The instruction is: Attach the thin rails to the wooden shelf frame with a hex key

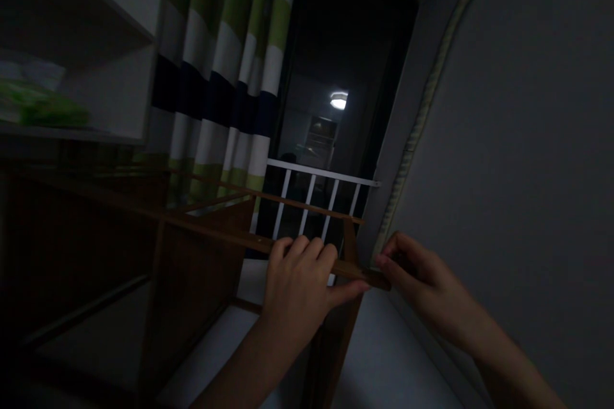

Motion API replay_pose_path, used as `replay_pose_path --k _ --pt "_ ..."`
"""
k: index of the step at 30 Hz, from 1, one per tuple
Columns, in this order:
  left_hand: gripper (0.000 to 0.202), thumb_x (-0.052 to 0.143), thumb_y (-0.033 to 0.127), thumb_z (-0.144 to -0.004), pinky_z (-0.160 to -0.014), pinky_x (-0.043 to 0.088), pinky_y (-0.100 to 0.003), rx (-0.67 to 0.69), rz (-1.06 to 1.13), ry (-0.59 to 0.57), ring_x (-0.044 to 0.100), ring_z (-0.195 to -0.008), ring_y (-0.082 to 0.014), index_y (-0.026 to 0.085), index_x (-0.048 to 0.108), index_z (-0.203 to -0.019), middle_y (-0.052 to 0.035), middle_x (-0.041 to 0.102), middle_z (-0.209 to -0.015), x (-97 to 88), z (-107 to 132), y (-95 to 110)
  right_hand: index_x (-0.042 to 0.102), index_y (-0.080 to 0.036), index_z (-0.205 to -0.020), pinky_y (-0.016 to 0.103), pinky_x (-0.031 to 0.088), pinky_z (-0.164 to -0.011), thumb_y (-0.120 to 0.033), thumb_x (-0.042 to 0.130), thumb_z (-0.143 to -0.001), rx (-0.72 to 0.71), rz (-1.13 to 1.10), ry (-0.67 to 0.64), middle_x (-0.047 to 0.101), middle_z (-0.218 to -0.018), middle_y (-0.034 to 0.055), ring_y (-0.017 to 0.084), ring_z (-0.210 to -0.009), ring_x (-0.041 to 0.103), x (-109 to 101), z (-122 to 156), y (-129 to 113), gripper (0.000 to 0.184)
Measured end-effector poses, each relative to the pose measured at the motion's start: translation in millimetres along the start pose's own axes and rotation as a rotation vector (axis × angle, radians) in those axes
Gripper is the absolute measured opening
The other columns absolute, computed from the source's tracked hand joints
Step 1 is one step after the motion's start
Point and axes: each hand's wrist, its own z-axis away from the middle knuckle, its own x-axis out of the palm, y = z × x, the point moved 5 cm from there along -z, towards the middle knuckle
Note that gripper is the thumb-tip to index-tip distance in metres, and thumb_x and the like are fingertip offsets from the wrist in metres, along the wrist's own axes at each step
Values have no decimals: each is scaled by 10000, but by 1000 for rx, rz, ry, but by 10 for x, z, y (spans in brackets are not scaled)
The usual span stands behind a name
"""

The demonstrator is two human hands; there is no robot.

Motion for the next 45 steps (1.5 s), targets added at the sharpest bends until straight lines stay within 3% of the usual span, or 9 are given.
replay_pose_path --k 3,10,38,45 --pt "565 457 723 -651 -747 337 -409 0 -5 7 521 -770 -217 176 589 -709 -15 591 -713 -5 -2 5 545 -189 -677 204 418 -570 -451 568 -761 -38 13 -41 529 -604 -14 100 -597 507 37 -38 -30 276" --pt "552 468 710 -654 -741 334 -402 9 -3 35 517 -768 -211 177 596 -713 -19 589 -718 -16 13 9 667 -212 -862 238 446 -609 -421 505 -818 -222 197 48 605 -775 42 138 -709 567 -17 -29 -87 268" --pt "578 411 722 -680 -729 330 -402 21 2 56 511 -747 -210 174 595 -706 -23 588 -705 -11 3 7 665 -189 -891 236 437 -562 -393 480 -841 -262 252 30 568 -719 39 121 -636 538 18 -15 -86 280" --pt "539 481 702 -656 -737 331 -399 8 -2 37 514 -761 -212 177 591 -717 -17 588 -715 -24 9 7 645 -197 -949 235 433 -565 -371 471 -852 -260 262 15 538 -743 31 113 -645 533 27 -9 -81 265"
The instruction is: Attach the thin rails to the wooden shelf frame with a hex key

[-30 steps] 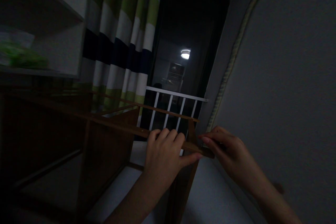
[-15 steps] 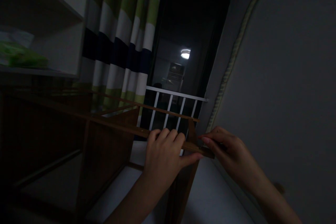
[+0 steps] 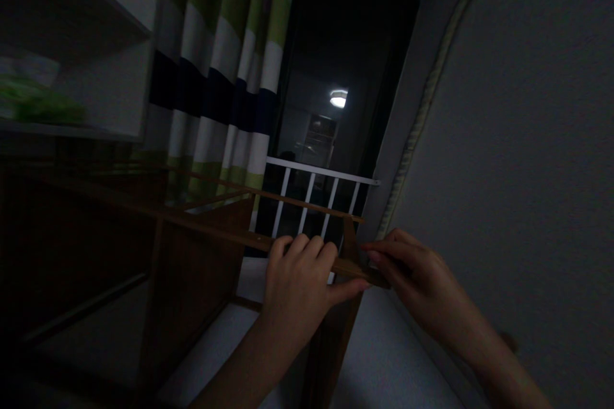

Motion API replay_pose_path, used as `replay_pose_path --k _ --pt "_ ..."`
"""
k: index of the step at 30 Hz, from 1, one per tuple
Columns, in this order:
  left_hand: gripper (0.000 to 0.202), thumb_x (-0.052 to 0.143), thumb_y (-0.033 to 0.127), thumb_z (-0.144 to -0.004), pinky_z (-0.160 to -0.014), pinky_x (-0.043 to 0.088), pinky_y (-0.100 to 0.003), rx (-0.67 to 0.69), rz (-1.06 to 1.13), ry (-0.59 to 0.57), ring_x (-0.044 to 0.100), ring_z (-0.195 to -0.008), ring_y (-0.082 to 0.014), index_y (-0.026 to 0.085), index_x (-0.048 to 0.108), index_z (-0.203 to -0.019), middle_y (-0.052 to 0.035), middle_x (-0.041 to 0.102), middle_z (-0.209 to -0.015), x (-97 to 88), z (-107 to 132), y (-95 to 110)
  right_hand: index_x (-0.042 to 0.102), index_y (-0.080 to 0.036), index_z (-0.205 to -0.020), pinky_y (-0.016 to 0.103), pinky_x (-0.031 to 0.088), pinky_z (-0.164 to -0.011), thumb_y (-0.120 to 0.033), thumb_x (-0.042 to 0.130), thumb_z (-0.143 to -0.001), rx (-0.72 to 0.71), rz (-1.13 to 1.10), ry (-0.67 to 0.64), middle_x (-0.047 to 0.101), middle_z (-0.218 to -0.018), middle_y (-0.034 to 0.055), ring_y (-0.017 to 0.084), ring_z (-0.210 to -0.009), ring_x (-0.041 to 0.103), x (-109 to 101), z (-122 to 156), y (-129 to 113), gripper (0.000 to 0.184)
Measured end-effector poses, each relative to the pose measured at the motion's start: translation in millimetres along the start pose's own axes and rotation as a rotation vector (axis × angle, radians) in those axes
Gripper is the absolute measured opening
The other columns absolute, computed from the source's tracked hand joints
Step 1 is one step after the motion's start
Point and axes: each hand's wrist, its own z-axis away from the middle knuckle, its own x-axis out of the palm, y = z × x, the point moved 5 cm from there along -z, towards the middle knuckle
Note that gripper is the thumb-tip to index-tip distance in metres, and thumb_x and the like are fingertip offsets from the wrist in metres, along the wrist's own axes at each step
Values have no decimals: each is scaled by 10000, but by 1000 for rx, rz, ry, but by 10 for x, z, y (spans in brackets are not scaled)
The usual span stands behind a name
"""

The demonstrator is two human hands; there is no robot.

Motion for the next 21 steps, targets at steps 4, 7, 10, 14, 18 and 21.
replay_pose_path --k 4,7,10,14,18,21 --pt "542 474 704 -658 -741 331 -401 9 -7 13 509 -757 -209 178 593 -714 -18 586 -711 -1 8 5 643 -207 -947 234 433 -563 -363 476 -850 -22 -19 -13 546 -737 30 114 -642 528 13 -2 -27 248" --pt "554 446 709 -672 -735 331 -401 9 -6 9 508 -757 -208 177 596 -716 -24 590 -725 12 10 2 645 -204 -928 234 436 -568 -362 477 -849 -24 -25 13 564 -750 35 118 -657 541 -9 3 -32 244" --pt "559 434 713 -675 -733 330 -403 4 0 7 510 -758 -210 179 594 -712 -22 589 -719 18 8 -3 647 -213 -911 233 444 -584 -374 475 -847 -3 -10 26 580 -781 37 124 -686 559 -27 4 -19 245" --pt "550 460 709 -665 -744 327 -403 2 -7 0 512 -763 -212 176 589 -715 -16 591 -717 21 2 -4 648 -212 -903 226 438 -573 -378 474 -848 -1 -6 3 572 -757 29 112 -657 549 -11 2 -19 246" --pt "547 464 709 -665 -743 327 -402 6 -2 7 512 -757 -209 177 585 -706 -12 592 -711 17 3 1 643 -208 -915 222 433 -578 -364 470 -857 -6 -8 -3 570 -756 28 108 -665 541 -2 4 -37 240" --pt "546 460 707 -669 -738 326 -400 7 -1 7 511 -753 -206 177 587 -704 -14 592 -710 12 5 2 648 -200 -903 228 435 -569 -365 462 -860 -12 -12 -19 569 -743 37 113 -654 535 3 -3 -51 253"
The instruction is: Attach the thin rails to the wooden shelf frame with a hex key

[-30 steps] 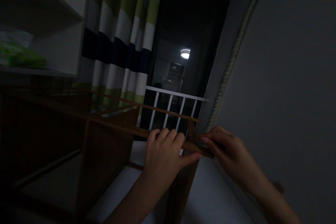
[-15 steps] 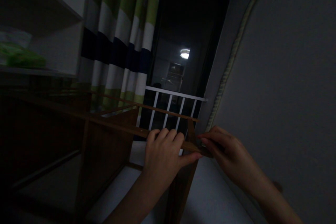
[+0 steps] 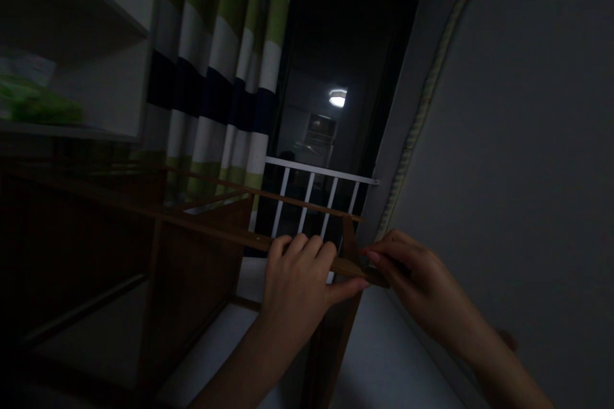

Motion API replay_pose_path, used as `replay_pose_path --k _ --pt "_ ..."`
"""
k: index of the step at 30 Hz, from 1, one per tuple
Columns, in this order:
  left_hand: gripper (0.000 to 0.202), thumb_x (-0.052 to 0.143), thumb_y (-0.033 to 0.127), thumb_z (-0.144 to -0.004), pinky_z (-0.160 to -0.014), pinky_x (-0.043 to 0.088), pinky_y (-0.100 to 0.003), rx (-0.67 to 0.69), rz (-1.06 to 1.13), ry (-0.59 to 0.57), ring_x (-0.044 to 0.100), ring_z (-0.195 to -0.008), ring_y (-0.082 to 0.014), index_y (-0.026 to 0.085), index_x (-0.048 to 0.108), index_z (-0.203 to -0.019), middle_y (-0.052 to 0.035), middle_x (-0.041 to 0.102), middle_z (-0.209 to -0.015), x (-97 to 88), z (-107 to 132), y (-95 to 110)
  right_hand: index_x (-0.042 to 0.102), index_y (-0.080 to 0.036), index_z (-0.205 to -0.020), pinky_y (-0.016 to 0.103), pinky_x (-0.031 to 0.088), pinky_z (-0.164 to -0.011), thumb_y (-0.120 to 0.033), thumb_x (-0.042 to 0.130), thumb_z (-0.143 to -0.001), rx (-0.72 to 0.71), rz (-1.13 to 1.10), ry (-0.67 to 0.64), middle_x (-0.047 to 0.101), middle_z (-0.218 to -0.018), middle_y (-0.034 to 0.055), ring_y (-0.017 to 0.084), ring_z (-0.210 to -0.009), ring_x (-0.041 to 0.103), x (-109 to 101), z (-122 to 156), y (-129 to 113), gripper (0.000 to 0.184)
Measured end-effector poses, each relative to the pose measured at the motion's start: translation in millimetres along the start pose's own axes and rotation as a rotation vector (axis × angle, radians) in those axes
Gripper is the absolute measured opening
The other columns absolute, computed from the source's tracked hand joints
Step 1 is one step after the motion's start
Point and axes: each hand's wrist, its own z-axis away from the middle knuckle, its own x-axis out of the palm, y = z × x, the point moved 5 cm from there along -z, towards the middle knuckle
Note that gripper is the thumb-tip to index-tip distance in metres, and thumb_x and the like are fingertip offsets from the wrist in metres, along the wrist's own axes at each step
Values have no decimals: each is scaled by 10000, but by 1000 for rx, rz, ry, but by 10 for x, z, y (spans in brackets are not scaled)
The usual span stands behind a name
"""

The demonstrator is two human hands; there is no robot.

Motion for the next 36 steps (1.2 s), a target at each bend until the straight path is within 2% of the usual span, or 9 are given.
replay_pose_path --k 3,6,11,14,20,25,31,36 --pt "555 444 713 -674 -741 325 -404 0 0 -9 514 -766 -211 178 587 -711 -16 592 -722 -1 1 -1 648 -198 -911 228 435 -565 -370 468 -853 2 11 0 561 -730 33 109 -638 534 -2 -4 10 256" --pt "564 440 722 -665 -745 326 -409 -6 -4 -31 517 -774 -218 179 583 -716 -15 589 -722 9 3 -4 614 -209 -980 220 445 -570 -390 507 -825 63 -37 17 582 -758 25 111 -654 553 -2 4 61 261" --pt "539 473 705 -660 -752 330 -410 -11 -3 -33 520 -780 -219 178 573 -718 -10 585 -730 21 1 -2 593 -191 -771 190 442 -546 -422 595 -748 196 -206 19 588 -671 5 101 -605 547 9 3 91 232" --pt "531 493 701 -651 -753 331 -411 -10 3 -31 520 -772 -220 178 566 -706 -6 581 -716 33 -2 -5 629 -188 -745 191 449 -552 -437 629 -706 243 -241 32 619 -674 17 111 -615 561 -32 -10 48 252" --pt "505 525 682 -650 -753 330 -407 -9 7 -3 513 -772 -214 181 555 -706 0 576 -720 18 6 -7 712 -218 -777 219 422 -476 -437 536 -744 210 -209 28 620 -595 29 108 -506 509 -159 -19 -38 283" --pt "509 503 684 -669 -764 328 -405 7 1 40 499 -762 -208 178 541 -716 0 563 -722 14 37 -2 731 -253 -808 241 438 -464 -339 570 -708 229 -336 -59 664 -685 47 119 -513 527 -185 -40 -37 208" --pt "458 519 637 -702 -798 317 -396 37 8 71 477 -785 -204 181 532 -749 -1 546 -743 29 93 1 708 -223 -920 185 422 -458 -406 643 -688 232 -289 -191 655 -763 59 91 -558 533 -167 -51 27 302" --pt "433 527 604 -713 -849 300 -398 59 19 91 466 -800 -199 178 539 -786 -3 545 -767 23 110 2 713 -194 -812 158 376 -395 -461 638 -687 242 -124 -173 618 -720 37 64 -507 504 -132 -146 16 304"
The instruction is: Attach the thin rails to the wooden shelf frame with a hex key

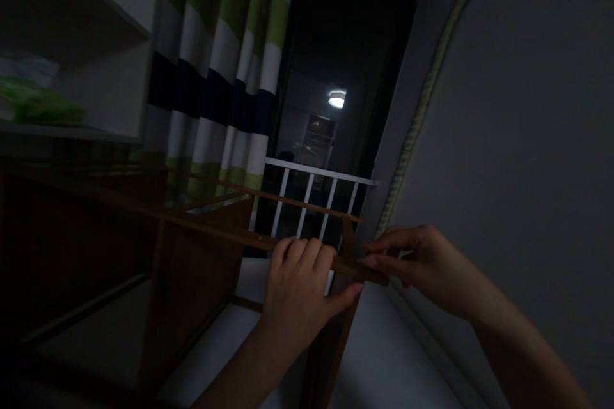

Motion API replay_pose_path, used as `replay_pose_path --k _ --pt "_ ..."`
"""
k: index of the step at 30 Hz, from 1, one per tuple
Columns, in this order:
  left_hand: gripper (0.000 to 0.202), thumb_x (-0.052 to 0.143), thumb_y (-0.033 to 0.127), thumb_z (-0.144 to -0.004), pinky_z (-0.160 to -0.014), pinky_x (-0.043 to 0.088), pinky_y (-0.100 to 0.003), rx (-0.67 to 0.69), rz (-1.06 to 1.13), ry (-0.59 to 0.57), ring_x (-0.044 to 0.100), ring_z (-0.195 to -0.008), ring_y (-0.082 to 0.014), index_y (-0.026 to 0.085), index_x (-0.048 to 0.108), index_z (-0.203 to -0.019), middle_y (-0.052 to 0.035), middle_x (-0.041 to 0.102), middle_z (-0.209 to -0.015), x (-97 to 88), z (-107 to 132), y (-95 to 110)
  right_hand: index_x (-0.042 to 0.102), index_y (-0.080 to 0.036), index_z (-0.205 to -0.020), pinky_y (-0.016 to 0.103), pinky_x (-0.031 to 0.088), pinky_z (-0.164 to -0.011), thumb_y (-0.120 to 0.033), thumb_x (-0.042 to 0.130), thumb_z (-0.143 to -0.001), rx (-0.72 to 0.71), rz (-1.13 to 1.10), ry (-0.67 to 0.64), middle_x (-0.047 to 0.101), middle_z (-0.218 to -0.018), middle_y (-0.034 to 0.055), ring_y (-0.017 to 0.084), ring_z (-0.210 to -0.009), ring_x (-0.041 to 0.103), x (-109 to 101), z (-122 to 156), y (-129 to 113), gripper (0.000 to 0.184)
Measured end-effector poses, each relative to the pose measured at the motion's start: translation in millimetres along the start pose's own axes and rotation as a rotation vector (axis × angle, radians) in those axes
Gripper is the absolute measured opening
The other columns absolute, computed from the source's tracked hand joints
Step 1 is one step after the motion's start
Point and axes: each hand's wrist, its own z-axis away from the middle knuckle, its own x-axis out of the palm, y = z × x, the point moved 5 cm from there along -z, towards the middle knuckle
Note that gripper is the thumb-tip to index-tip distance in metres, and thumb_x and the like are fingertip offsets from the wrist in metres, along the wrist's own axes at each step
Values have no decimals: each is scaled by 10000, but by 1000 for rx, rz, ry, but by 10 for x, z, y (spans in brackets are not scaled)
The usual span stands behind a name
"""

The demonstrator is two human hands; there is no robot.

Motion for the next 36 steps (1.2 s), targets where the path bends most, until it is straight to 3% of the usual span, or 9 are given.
replay_pose_path --k 4,9,14,19,25,30,33,36 --pt "437 537 597 -709 -893 277 -404 -11 5 9 466 -829 -202 175 549 -819 -9 556 -797 3 1 -7 687 -165 -687 154 382 -400 -455 625 -695 -49 106 10 618 -726 38 74 -546 528 37 -117 -102 297" --pt "421 541 593 -708 -883 285 -405 -14 28 5 465 -822 -199 180 540 -786 -1 550 -779 -1 1 -6 665 -162 -724 151 342 -360 -397 605 -721 -13 179 -60 573 -585 -3 50 -450 454 81 -228 -101 242" --pt "436 545 602 -698 -868 295 -405 -21 28 23 467 -808 -195 174 543 -782 0 549 -772 -4 6 -6 592 -173 -941 146 326 -334 -389 643 -682 6 106 -17 550 -614 -28 54 -459 454 72 -274 -34 340" --pt "436 514 611 -717 -849 302 -402 -16 46 47 469 -789 -192 178 541 -753 0 554 -754 -4 9 -2 590 -147 -796 155 322 -347 -390 650 -666 62 58 -44 558 -595 -11 63 -481 467 90 -257 12 282" --pt "392 494 570 -754 -834 305 -394 -29 66 56 470 -787 -186 182 540 -735 2 556 -750 -9 6 -8 548 -165 -841 155 294 -363 -353 651 -684 -1 -68 -48 500 -555 -56 38 -433 411 108 -237 -6 266" --pt "371 482 554 -770 -829 298 -394 -35 90 33 467 -797 -187 188 540 -753 4 555 -763 -33 2 -8 621 -134 -817 184 356 -449 -456 614 -704 39 -74 -120 574 -679 15 66 -535 466 137 -257 11 341" --pt "379 461 560 -779 -826 296 -396 -47 90 4 465 -808 -190 190 536 -757 3 553 -776 -31 -2 -6 632 -116 -822 194 308 -415 -523 540 -741 56 -16 -114 524 -609 0 51 -454 385 107 -257 49 425" --pt "389 450 568 -782 -830 293 -401 -46 90 -9 466 -812 -193 189 536 -760 0 553 -779 -23 -1 -4 628 -113 -800 205 311 -435 -561 509 -746 52 -17 -92 463 -540 -19 66 -463 392 67 -237 105 467"
